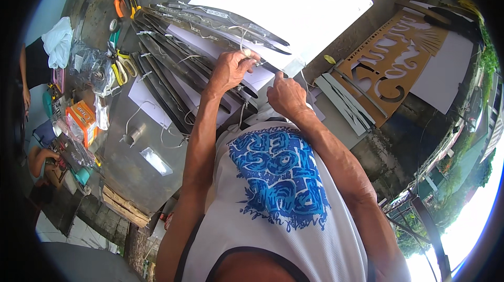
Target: The person secures LED light strips to metal frames using white zip ties. They repeatedly wrap the ties around the frame and strip, then pull them tight by hand to fasten the components together. The person works on multiple frames laid out on a metal workbench.
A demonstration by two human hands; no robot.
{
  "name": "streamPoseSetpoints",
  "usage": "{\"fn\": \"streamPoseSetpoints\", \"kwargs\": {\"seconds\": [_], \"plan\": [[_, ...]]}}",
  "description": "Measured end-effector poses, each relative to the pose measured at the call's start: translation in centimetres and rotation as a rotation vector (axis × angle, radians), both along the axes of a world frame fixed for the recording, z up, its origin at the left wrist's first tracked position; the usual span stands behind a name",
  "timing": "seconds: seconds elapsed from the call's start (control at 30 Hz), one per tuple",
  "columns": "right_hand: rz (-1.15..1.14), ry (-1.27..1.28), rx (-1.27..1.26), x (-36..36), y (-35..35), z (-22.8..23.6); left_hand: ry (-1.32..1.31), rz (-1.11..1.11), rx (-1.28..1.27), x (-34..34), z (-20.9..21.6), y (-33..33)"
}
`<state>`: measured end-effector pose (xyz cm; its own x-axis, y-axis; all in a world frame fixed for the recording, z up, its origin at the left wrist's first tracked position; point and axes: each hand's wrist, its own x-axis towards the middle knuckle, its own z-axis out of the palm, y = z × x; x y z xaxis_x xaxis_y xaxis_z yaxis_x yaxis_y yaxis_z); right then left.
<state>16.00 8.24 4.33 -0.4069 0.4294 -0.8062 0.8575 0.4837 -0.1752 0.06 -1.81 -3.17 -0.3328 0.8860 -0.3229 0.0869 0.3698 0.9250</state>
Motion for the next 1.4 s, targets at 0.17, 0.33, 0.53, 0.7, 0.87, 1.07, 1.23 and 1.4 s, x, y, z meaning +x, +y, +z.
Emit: {"fn": "streamPoseSetpoints", "kwargs": {"seconds": [0.17, 0.33, 0.53, 0.7, 0.87, 1.07, 1.23, 1.4], "plan": [[-0.038, 0.03, 0.009, 0.0, -0.1, 0.3, -0.019, -0.008, -0.021, -0.1, -0.1, -0.1], [0.091, 0.137, 0.129, 1.2, 0.1, -0.8, 0.035, -0.013, 0.037, -0.1, 0.1, -0.2], [0.075, 0.562, 0.165, 3.9, 0.5, -1.7, -0.022, 0.019, 0.077, 0.3, 0.3, -0.5], [0.069, 0.754, 0.151, 5.5, 0.8, -2.1, 0.015, -0.026, 0.074, 0.5, 1.1, -0.5], [0.287, 0.561, 0.147, 5.4, 1.6, -2.7, 0.07, -0.078, -0.015, 0.5, 1.1, -0.5], [0.066, 0.936, 0.138, 6.6, 0.8, -2.0, 0.088, -0.032, 0.069, 0.6, 0.3, -0.4], [-0.042, 0.955, 0.248, 5.6, 2.0, -1.4, 0.073, -0.031, 0.017, 0.5, 0.9, -0.4], [0.156, 0.919, 0.257, 2.9, 4.6, -2.0, 0.117, -0.057, 0.005, 0.4, 1.0, -0.2]]}}
